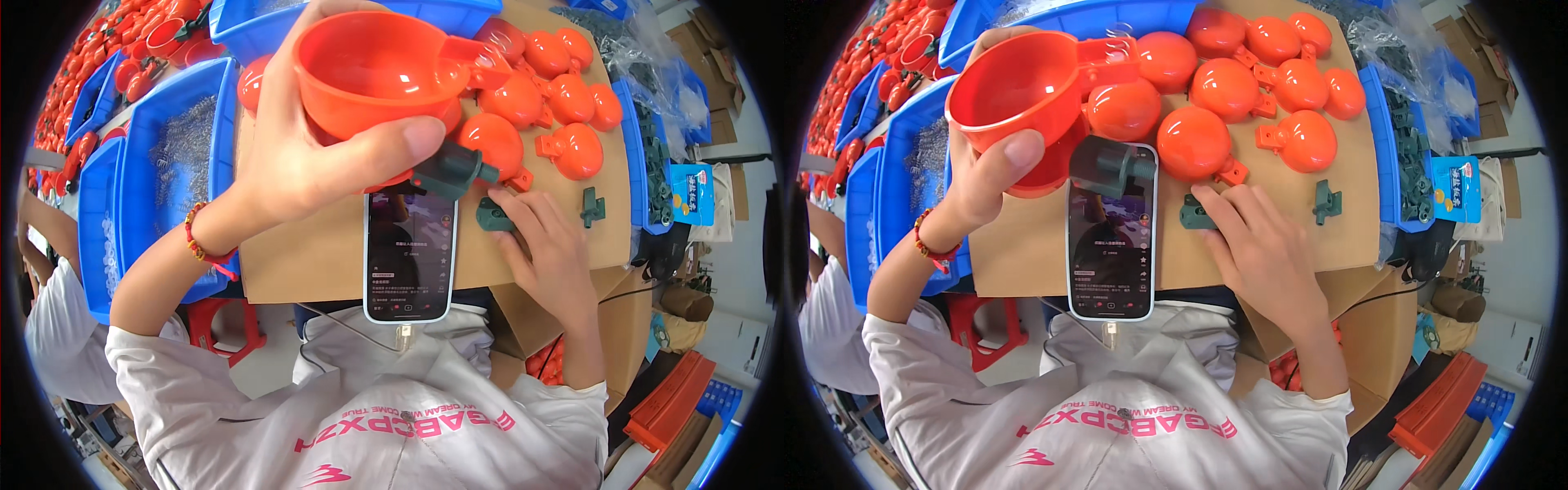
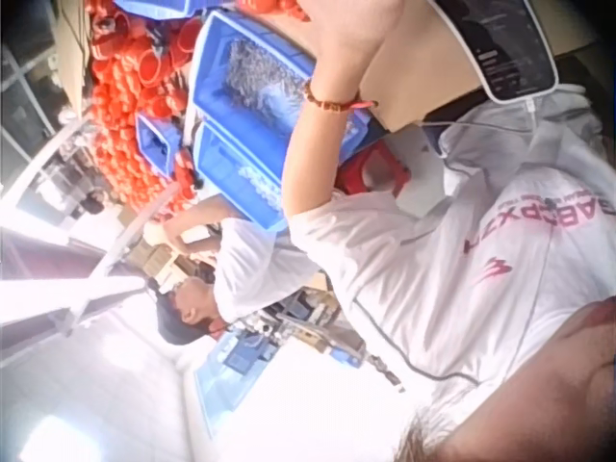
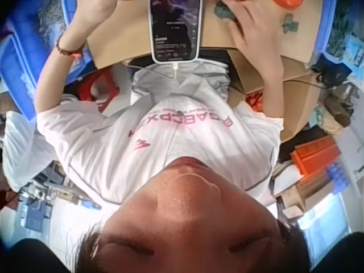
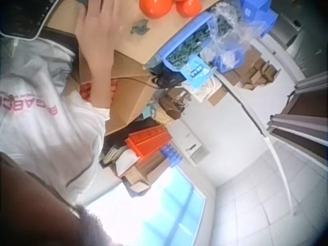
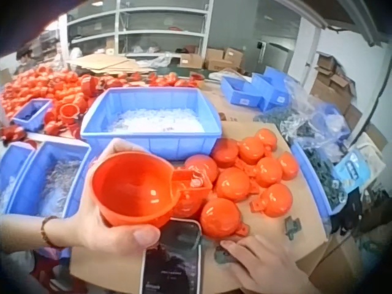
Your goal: Assembling red plastic poultry drinking bowls by connecting bowl components, green plastic pieces, and metal springs.
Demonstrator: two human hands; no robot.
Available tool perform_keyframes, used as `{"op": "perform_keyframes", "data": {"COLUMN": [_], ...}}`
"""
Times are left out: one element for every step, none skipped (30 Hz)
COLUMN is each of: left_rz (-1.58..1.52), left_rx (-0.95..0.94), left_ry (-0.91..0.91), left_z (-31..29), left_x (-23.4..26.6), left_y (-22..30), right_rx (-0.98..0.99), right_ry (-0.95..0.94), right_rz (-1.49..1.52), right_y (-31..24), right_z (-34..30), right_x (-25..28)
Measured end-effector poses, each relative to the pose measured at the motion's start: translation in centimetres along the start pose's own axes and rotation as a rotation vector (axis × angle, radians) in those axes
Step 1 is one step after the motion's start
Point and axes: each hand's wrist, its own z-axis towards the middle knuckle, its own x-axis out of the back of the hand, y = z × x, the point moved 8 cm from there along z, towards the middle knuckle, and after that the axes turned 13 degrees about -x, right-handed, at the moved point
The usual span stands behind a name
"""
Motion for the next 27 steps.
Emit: {"op": "perform_keyframes", "data": {"left_rz": [0.002, 0.005, -0.013, -0.037, -0.06, -0.087, -0.111, -0.135, -0.109, -0.083, -0.057, -0.06, -0.061, -0.062, -0.053, -0.036, -0.017, -0.031, -0.052, -0.072, -0.078, -0.081, -0.08, -0.076, -0.068, -0.061, -0.054], "left_rx": [-0.009, -0.017, 0.021, 0.063, 0.106, 0.11, 0.111, 0.112, 0.094, 0.075, 0.055, 0.055, 0.053, 0.051, 0.028, 0.004, -0.02, -0.008, 0.005, 0.017, 0.015, 0.008, -0.005, -0.019, -0.042, -0.06, -0.074], "left_ry": [0.021, 0.043, 0.045, 0.049, 0.054, 0.061, 0.071, 0.082, 0.073, 0.066, 0.061, 0.072, 0.084, 0.096, 0.096, 0.098, 0.1, 0.099, 0.093, 0.088, 0.082, 0.075, 0.064, 0.055, 0.042, 0.032, 0.024], "left_z": [-0.4, -0.7, -1.2, -1.9, -2.5, -2.8, -2.8, -2.8, -2.5, -2.2, -2.1, -2.1, -2.1, -2.1, -2.0, -1.9, -1.9, -1.9, -2.0, -2.0, -2.0, -1.9, -1.8, -1.6, -1.4, -1.3, -1.2], "left_x": [0.3, 0.7, 1.2, 1.6, 1.8, 1.7, 1.5, 1.4, 1.4, 1.3, 1.2, 1.2, 1.2, 1.3, 1.2, 1.3, 1.4, 1.4, 1.3, 1.1, 1.0, 0.9, 0.8, 0.7, 0.6, 0.5, 0.4], "left_y": [-0.3, -0.5, -0.8, -1.2, -1.6, -1.6, -1.3, -1.1, -0.9, -0.5, -0.2, -0.3, -0.2, -0.2, -0.1, 0.2, 0.5, 0.6, 0.5, 0.5, 0.5, 0.7, 0.9, 1.1, 1.4, 1.6, 1.8], "right_rx": [-0.011, -0.021, -0.063, -0.109, -0.178, -0.249, -0.341, -0.433, -0.456, -0.475, -0.48, -0.486, -0.475, -0.457, -0.443, -0.413, -0.383, -0.329, -0.283, -0.238, -0.191, -0.149, -0.107, -0.117, -0.125, -0.133, -0.188], "right_ry": [0.005, 0.01, 0.011, 0.005, -0.014, -0.027, -0.053, -0.079, -0.073, -0.066, -0.054, -0.04, -0.018, 0.026, 0.071, 0.137, 0.204, 0.196, 0.188, 0.165, 0.143, 0.107, 0.072, 0.078, 0.085, 0.092, 0.069], "right_rz": [0.039, 0.079, 0.191, 0.298, 0.401, 0.504, 0.601, 0.698, 0.706, 0.71, 0.669, 0.626, 0.539, 0.465, 0.389, 0.333, 0.277, 0.245, 0.211, 0.189, 0.168, 0.16, 0.151, 0.16, 0.171, 0.182, 0.272], "right_y": [0.2, 0.3, 0.6, 0.8, 1.3, 1.9, 2.6, 3.2, 3.2, 3.3, 3.4, 3.5, 3.6, 3.7, 3.8, 3.8, 3.5, 2.8, 1.9, 1.3, 0.8, 0.5, 0.3, 0.5, 0.7, 0.8, 1.1], "right_z": [-0.2, -0.3, -0.5, -0.7, -0.8, -1.1, -1.3, -1.5, -1.5, -1.4, -1.3, -1.3, -1.2, -1.3, -1.4, -1.6, -1.9, -1.9, -2.1, -2.1, -2.1, -2.2, -2.3, -2.4, -2.5, -2.6, -2.6], "right_x": [0.0, 0.0, 0.1, 0.1, -0.1, -0.2, -0.4, -0.7, -0.7, -0.7, -0.6, -0.5, -0.3, 0.0, 0.3, 0.8, 1.3, 1.6, 2.0, 1.9, 1.8, 1.2, 0.7, 0.5, 0.3, 0.3, 0.3]}}
